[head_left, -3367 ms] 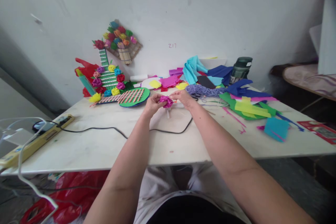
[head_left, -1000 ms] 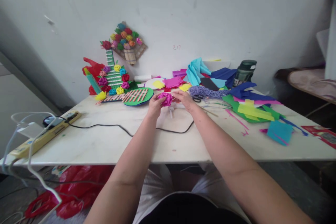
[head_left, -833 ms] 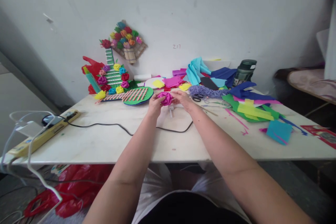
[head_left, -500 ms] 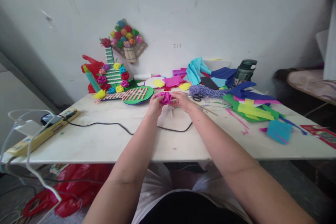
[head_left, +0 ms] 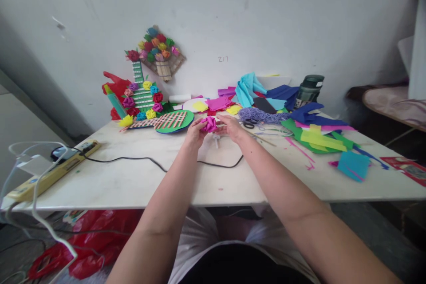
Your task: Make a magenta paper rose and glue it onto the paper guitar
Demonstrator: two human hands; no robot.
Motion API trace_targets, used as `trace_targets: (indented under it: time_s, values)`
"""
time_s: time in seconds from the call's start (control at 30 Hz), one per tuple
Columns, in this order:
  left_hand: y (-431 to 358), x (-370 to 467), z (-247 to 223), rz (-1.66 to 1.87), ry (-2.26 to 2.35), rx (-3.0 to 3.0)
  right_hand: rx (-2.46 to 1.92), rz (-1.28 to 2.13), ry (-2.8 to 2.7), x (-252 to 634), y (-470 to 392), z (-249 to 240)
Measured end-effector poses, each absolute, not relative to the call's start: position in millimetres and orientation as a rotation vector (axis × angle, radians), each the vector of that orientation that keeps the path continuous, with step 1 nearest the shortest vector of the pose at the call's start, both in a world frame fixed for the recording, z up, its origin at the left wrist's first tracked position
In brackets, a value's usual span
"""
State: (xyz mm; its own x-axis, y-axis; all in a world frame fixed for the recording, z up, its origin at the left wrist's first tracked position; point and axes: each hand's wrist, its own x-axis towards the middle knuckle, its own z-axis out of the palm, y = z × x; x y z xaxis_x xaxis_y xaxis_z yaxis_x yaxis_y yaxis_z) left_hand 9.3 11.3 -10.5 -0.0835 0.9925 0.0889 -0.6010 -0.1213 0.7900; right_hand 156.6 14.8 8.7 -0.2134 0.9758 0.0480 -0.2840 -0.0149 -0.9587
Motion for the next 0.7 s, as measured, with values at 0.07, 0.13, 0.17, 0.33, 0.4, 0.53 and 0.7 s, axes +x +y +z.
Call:
trace_targets:
  time_s: [0.07,0.13,0.17,0.33,0.4,0.53,0.7]
  values:
    - [15,8,-12,1.576,0.674,0.758,-0.899,1.451,-1.131,158,14,10]
    - [18,7,-14,1.585,0.662,0.758,-0.932,1.423,-1.119,160,14,10]
    - [20,6,-15,1.59,0.662,0.756,-0.943,1.415,-1.116,160,15,10]
    - [24,4,-19,1.634,0.691,0.736,-1.02,1.348,-1.12,161,18,8]
    - [25,4,-21,1.645,0.695,0.736,-1.034,1.297,-1.127,160,18,7]
    - [26,6,-21,1.67,0.681,0.734,-1.038,1.304,-1.136,159,19,7]
    - [27,9,-21,1.722,0.66,0.713,-1.122,1.393,-1.202,155,14,10]
